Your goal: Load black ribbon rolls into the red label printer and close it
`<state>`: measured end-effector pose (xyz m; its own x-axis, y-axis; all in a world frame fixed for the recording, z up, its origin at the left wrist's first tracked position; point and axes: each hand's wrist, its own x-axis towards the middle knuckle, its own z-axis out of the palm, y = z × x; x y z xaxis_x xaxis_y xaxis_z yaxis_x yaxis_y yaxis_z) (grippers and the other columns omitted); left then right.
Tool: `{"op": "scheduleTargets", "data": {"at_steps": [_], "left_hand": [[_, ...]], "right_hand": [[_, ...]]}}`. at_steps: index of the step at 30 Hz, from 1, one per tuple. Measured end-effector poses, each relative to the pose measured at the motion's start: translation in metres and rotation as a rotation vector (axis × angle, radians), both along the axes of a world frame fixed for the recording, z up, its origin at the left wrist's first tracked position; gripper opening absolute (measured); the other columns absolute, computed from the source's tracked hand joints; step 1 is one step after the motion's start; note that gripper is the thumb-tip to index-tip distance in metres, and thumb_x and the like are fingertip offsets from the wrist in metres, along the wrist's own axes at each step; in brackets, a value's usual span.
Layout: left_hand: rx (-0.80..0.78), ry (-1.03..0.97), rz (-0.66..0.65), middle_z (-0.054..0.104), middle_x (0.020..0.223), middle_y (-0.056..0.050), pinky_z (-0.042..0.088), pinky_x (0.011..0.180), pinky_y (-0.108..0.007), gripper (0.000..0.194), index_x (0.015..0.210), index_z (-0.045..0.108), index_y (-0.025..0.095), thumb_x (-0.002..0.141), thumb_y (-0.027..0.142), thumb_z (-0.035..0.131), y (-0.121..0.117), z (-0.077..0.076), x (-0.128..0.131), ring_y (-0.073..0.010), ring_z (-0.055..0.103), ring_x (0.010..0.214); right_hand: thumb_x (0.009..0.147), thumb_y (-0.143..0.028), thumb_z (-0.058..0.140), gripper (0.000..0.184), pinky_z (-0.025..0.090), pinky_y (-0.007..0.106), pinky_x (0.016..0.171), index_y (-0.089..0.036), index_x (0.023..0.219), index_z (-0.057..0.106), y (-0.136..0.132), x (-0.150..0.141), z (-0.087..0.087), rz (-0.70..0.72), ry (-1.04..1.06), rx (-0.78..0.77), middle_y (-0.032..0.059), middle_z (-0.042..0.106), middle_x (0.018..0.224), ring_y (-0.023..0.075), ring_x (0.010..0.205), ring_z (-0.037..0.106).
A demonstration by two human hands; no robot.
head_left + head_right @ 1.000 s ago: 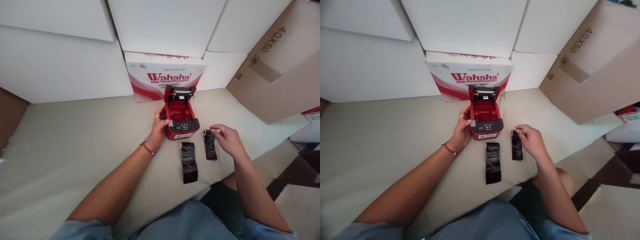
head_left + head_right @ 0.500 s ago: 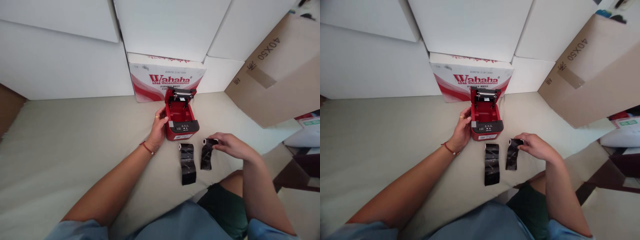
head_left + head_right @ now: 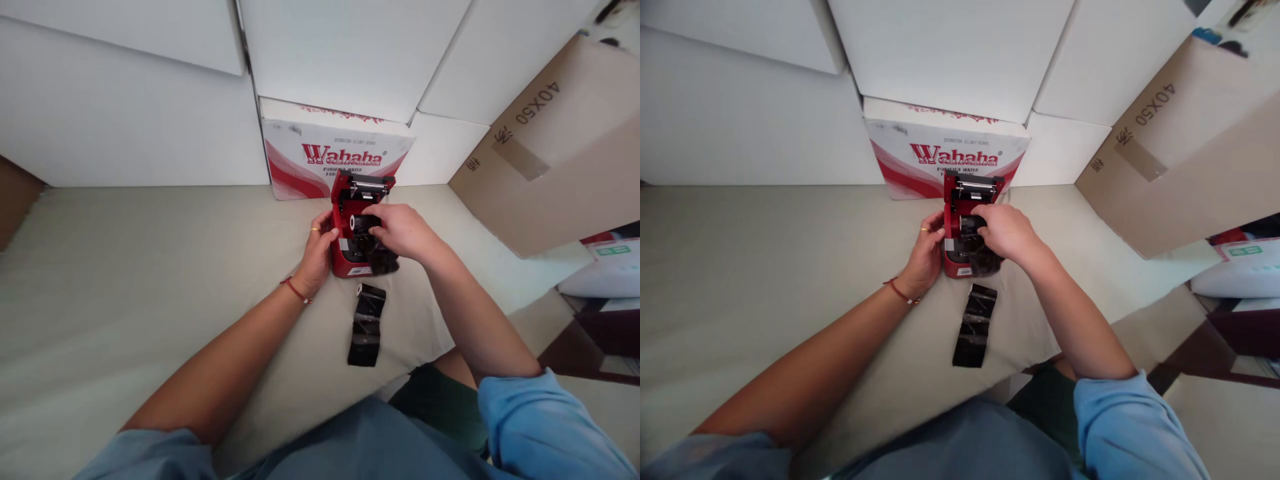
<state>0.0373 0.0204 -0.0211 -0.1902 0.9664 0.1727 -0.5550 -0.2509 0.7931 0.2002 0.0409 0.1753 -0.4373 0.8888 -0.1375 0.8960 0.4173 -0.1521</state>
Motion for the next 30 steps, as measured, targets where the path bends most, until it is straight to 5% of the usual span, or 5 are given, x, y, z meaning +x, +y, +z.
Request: {"op": "scheduleTargets", "data": {"at_steps": [6, 12, 22, 26, 30], "left_hand": [[-0.031, 0.014, 0.028, 0.07, 0.154, -0.007, 0.045, 0.134, -0.05, 0.062, 0.141, 0.063, 0.031, 0.089, 0.055, 0.086, 0.001, 0.001, 0.003, -0.0299, 0.061, 0.153], [-0.033, 0.035, 0.041, 0.069, 0.156, -0.007, 0.043, 0.136, -0.051, 0.062, 0.144, 0.063, 0.031, 0.09, 0.054, 0.085, 0.0, 0.0, 0.004, -0.0302, 0.061, 0.153], [-0.011, 0.212, 0.155, 0.066, 0.153, -0.008, 0.041, 0.136, -0.052, 0.054, 0.141, 0.065, 0.031, 0.099, 0.063, 0.077, -0.011, 0.008, 0.0, -0.0308, 0.059, 0.151], [0.158, 0.565, 0.453, 0.061, 0.152, -0.012, 0.026, 0.145, -0.06, 0.042, 0.134, 0.072, 0.029, 0.108, 0.062, 0.067, -0.037, 0.028, -0.003, -0.036, 0.05, 0.159], [0.372, 0.827, 0.338, 0.07, 0.142, -0.01, 0.016, 0.146, -0.072, 0.034, 0.129, 0.081, 0.035, 0.101, 0.053, 0.076, -0.058, 0.037, 0.0, -0.0432, 0.048, 0.16]], "right_hand": [[0.103, -0.019, 0.065, 0.051, 0.06, 0.045, 0.101, -0.026, 0.151, 0.077, 0.017, -0.025, -0.016, -0.033, -0.23, 0.012, 0.0152, 0.082, 0.146, 0.0389, 0.132, 0.077], [0.106, -0.024, 0.069, 0.05, 0.059, 0.045, 0.109, -0.024, 0.156, 0.074, 0.024, -0.02, -0.025, -0.007, -0.071, 0.02, 0.0134, 0.081, 0.151, 0.036, 0.135, 0.076], [0.117, -0.037, 0.054, 0.044, 0.045, 0.057, 0.136, -0.023, 0.153, 0.074, -0.083, 0.054, -0.08, 0.193, 0.442, 0.286, 0.0142, 0.072, 0.165, 0.0293, 0.159, 0.063], [0.117, -0.035, 0.053, 0.051, 0.035, 0.062, 0.143, -0.026, 0.166, 0.064, -0.092, 0.061, -0.101, 0.195, 0.386, 0.297, 0.0136, 0.064, 0.174, 0.0283, 0.169, 0.052], [0.117, -0.037, 0.053, 0.048, 0.034, 0.062, 0.143, -0.027, 0.162, 0.067, -0.085, 0.063, -0.1, 0.201, 0.407, 0.265, 0.0132, 0.065, 0.172, 0.0277, 0.168, 0.054]]}}
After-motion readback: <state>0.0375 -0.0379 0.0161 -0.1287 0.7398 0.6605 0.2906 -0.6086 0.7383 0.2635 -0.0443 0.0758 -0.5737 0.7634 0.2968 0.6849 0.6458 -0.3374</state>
